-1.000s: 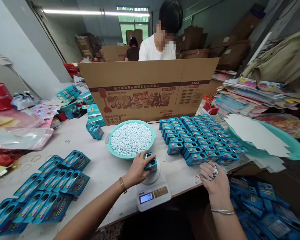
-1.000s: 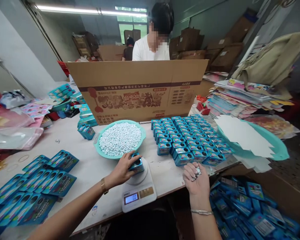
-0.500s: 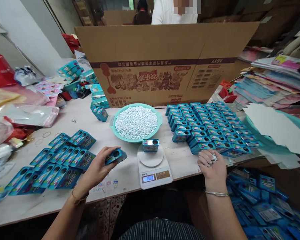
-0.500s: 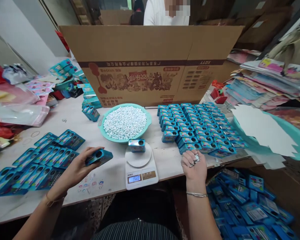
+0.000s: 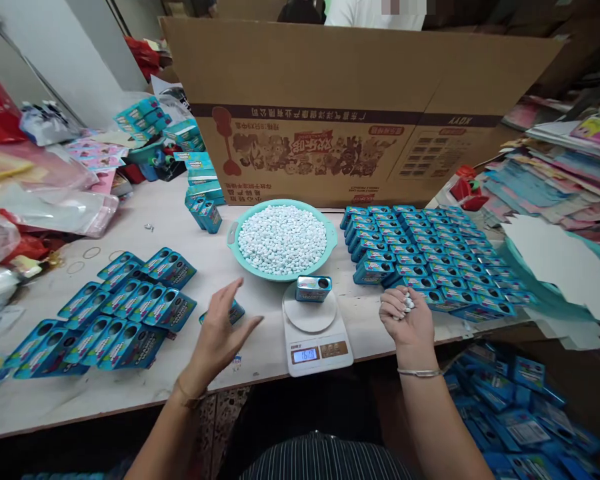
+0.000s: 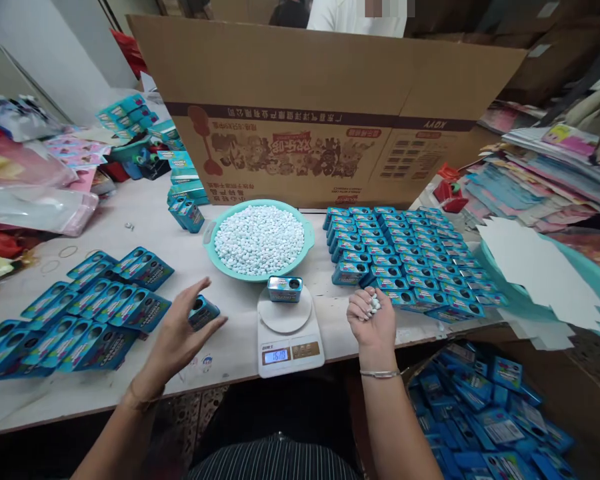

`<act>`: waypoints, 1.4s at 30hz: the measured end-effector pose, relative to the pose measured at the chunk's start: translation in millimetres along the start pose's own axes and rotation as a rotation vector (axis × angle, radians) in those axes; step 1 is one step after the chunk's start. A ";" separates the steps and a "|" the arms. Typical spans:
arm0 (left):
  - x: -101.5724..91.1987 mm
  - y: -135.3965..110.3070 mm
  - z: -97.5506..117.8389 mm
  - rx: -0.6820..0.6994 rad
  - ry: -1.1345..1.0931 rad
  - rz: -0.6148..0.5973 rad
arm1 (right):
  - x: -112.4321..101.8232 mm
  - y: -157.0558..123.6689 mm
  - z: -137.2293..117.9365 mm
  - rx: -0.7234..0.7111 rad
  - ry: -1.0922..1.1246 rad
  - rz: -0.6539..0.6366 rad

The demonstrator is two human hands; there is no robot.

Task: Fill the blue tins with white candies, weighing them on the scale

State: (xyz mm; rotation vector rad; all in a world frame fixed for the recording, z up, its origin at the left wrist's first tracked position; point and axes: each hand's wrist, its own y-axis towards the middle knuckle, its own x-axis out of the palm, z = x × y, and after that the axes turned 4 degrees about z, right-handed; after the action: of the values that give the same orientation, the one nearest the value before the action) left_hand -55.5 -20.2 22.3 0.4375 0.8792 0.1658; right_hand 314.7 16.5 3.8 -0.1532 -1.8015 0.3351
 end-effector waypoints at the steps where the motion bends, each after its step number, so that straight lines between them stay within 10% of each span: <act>1: 7.9 5.5 11.1 0.032 -0.059 -0.006 | 2.3 2.4 2.9 0.010 -0.002 -0.006; 14: 105.4 57.4 65.9 0.244 0.004 -0.220 | 27.9 19.3 20.9 0.073 -0.012 -0.060; 29: 91.8 51.5 56.5 0.096 -0.202 0.036 | 78.6 39.0 53.3 0.039 -0.130 0.058; 42: 102.0 46.9 61.2 0.095 -0.247 0.008 | 105.7 54.4 79.7 -0.077 -0.286 0.067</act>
State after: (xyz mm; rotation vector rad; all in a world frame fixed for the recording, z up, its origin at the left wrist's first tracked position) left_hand 58.0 35.9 4.7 0.5380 0.6441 0.0753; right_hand 206.9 86.1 67.3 -0.2294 -2.0968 0.3490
